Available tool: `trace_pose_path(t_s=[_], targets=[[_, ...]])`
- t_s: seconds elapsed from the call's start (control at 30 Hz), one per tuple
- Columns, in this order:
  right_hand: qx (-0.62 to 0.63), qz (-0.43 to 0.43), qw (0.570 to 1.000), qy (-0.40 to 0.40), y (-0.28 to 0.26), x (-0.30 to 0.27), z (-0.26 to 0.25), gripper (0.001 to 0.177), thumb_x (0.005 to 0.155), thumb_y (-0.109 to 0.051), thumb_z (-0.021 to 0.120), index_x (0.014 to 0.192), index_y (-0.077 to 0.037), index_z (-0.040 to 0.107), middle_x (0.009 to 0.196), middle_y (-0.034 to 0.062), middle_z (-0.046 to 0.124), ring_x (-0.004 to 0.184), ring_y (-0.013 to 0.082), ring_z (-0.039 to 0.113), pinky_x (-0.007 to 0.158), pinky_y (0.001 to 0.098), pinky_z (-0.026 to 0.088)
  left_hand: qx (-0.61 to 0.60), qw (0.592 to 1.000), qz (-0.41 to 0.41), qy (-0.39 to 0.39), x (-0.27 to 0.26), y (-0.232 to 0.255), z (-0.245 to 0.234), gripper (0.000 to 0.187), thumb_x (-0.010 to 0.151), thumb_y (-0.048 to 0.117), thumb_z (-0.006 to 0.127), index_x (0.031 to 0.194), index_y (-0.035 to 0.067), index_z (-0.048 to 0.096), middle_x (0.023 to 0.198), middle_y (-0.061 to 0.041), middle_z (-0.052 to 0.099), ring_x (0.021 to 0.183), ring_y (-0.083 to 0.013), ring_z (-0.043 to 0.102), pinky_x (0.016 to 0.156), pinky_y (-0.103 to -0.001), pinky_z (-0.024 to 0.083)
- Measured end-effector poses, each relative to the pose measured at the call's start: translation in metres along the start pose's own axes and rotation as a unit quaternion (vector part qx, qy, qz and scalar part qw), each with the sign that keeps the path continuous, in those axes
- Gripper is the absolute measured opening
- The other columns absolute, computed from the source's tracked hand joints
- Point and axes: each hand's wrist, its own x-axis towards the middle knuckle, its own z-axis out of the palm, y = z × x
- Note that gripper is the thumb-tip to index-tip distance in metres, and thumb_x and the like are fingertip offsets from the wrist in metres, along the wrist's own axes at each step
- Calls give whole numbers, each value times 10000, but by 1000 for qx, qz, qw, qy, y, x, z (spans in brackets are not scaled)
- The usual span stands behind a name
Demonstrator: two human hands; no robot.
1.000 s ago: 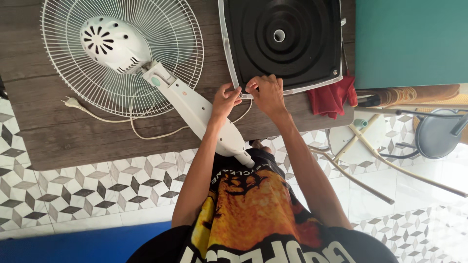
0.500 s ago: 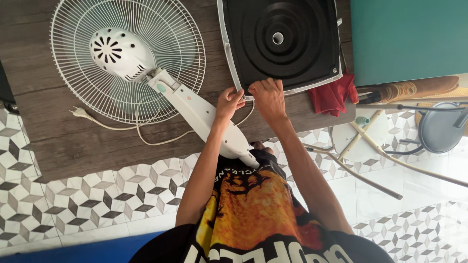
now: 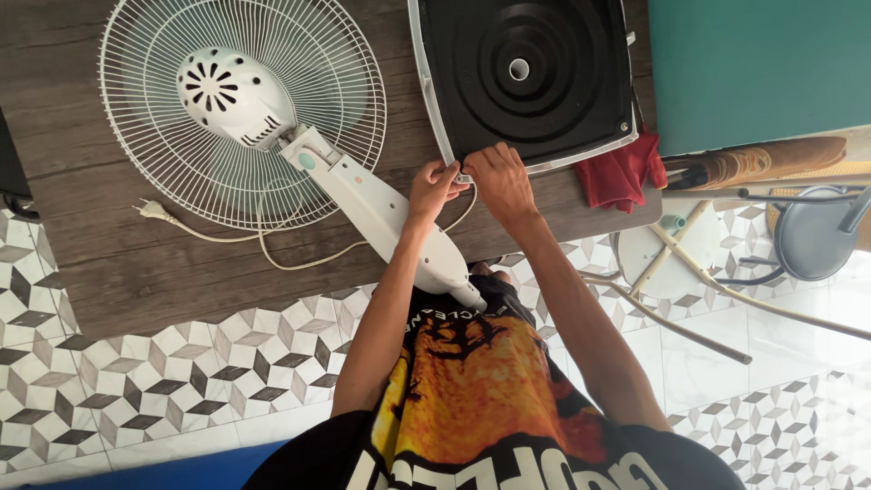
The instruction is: The person places a black circular component onto a white square base and secures it by inserting and tightening screws at the corners using a screwdriver. The person handles the components and screws by hand and uses a red-handled screwdriver to fasten the parts together.
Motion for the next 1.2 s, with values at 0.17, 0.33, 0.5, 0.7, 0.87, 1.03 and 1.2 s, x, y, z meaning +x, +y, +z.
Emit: trace_pose_path(t_s=[0.17, 0.33, 0.5, 0.7, 0.87, 1.03, 1.2], targets=[[35, 52, 998, 16, -2, 1, 2, 75, 897, -113, 775, 912, -96, 704, 870, 31, 679, 888, 244, 600, 834, 381, 473, 47, 999, 13, 18, -2, 1, 3, 543, 963, 362, 662, 1331, -30, 582, 1107, -167, 770, 904, -215, 797, 734, -278, 541], [14, 45, 999, -4, -2, 1, 4, 86, 905, -134, 762, 892, -87, 692, 837, 29, 673, 859, 239, 593, 820, 381, 464, 54, 997, 59, 22, 5, -3, 7, 514, 966, 325, 642, 1339, -20, 561, 1073, -146, 765, 862, -215, 792, 691, -282, 553], [-22, 53, 998, -6, -2, 4, 7, 139, 963, -174, 749, 885, -93, 667, 812, 30, 659, 840, 240, 579, 819, 388, 459, 38, 998, 56, 2, 4, -4, 7, 468, 994, 330, 625, 1298, -24, 586, 1010, -145, 792, 829, -214, 805, 698, -274, 555], [-31, 23, 999, -12, 3, 0, 11, 194, 973, -205, 737, 877, -87, 616, 835, 53, 631, 860, 259, 571, 820, 397, 457, 50, 996, 70, 11, 3, -7, 6, 435, 998, 315, 626, 1262, -31, 618, 1050, -151, 790, 824, -219, 809, 667, -271, 546], [-60, 7, 998, -13, 4, 0, 20, 182, 986, -208, 707, 884, -99, 604, 854, 59, 605, 882, 263, 573, 816, 404, 452, 58, 994, 87, 23, 0, -5, 10, 451, 995, 304, 645, 1291, -30, 586, 1088, -164, 777, 825, -230, 808, 675, -301, 583], [-42, 40, 998, 4, 2, -1, 24, 158, 1020, -221, 671, 920, -106, 630, 858, 70, 600, 874, 284, 547, 799, 431, 423, 123, 976, 156, 89, -16, 8, 12, 549, 952, 236, 661, 1419, 53, 439, 1275, -200, 622, 913, -261, 771, 790, -336, 611], [1, 106, 994, 0, 1, 0, 25, 205, 1041, -274, 665, 902, -124, 663, 824, 73, 590, 850, 290, 529, 777, 445, 369, 295, 921, 242, 77, -28, 24, 5, 346, 957, 119, 712, 1290, 154, 625, 1452, -231, 438, 1293, -378, 584, 1038, -442, 522]])
